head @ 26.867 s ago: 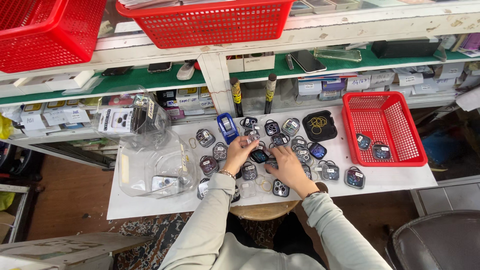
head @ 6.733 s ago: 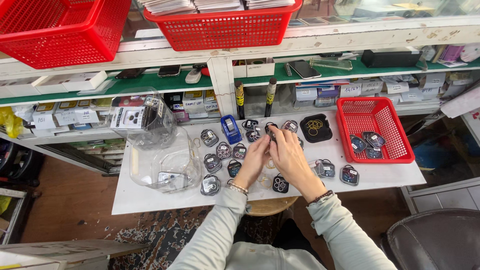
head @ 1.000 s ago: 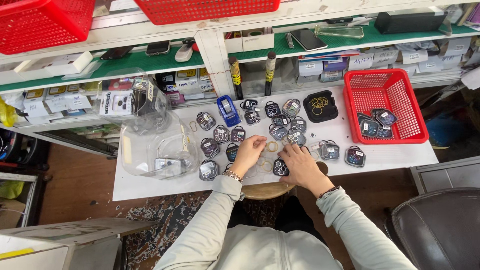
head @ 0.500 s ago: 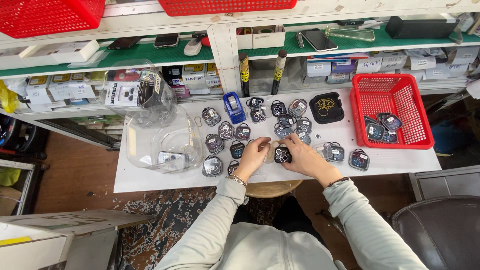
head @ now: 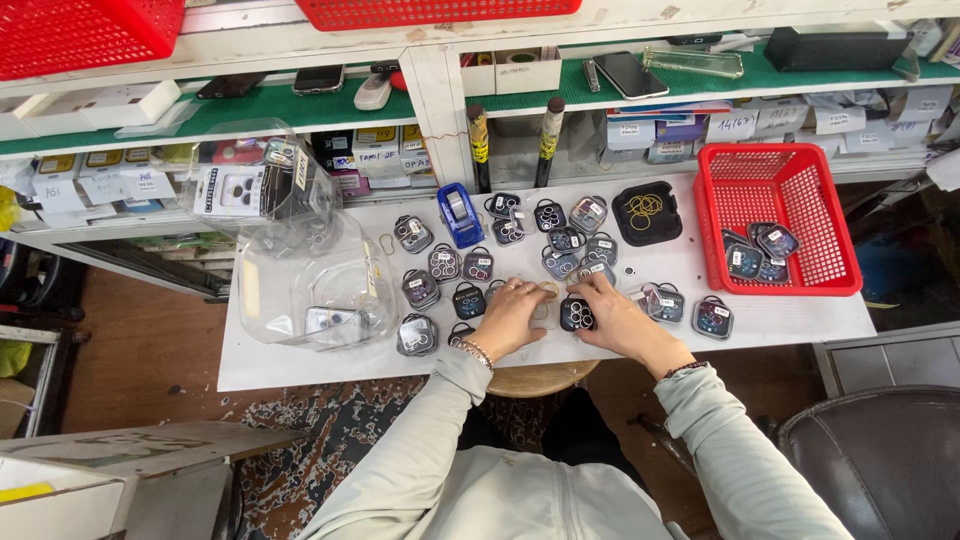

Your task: The person picks up small keychain pouches from the counter one at a time, threads and attaches metal rings and clasps to them by hand, and places the finished keychains into a red basket at the side of the counter.

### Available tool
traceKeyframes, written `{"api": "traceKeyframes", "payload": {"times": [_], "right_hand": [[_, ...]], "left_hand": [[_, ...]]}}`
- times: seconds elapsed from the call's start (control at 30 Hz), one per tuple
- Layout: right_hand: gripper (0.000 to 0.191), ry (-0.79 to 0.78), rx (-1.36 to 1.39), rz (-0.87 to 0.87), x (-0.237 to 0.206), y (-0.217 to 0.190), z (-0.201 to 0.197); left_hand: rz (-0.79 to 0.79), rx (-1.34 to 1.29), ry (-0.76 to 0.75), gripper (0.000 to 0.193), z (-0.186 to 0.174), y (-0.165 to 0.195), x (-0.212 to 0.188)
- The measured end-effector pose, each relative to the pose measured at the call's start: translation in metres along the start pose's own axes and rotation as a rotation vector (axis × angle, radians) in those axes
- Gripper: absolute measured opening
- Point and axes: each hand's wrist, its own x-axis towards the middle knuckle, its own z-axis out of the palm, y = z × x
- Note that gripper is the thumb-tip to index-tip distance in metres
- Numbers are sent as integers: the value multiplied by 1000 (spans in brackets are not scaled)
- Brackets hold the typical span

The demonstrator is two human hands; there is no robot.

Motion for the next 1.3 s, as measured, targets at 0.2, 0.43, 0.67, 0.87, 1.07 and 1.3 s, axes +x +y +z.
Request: {"api": "traceKeyframes", "payload": {"times": [0.2, 0.43, 0.67, 0.87, 1.07, 1.3], "right_hand": [[72, 13, -84, -20, 5, -11, 15], [57, 285, -100, -220, 15, -26, 34], [23, 300, 203, 190, 31, -57, 59], [20, 304, 206, 334, 38, -67, 56], [20, 322, 128, 265, 54, -51, 21], [24, 169, 67, 279, 43, -26, 12]], "left_hand": [[-27, -172, 0, 74, -11, -14, -11], [-126, -221, 82, 91, -8, -14, -26], [-91, -262, 149, 102, -7, -4, -28], [-70, -252, 203, 110, -3, 1, -30], [-110, -222, 168, 115, -5, -1, -28], [-110, -137, 111, 118, -16, 10, -25]]}}
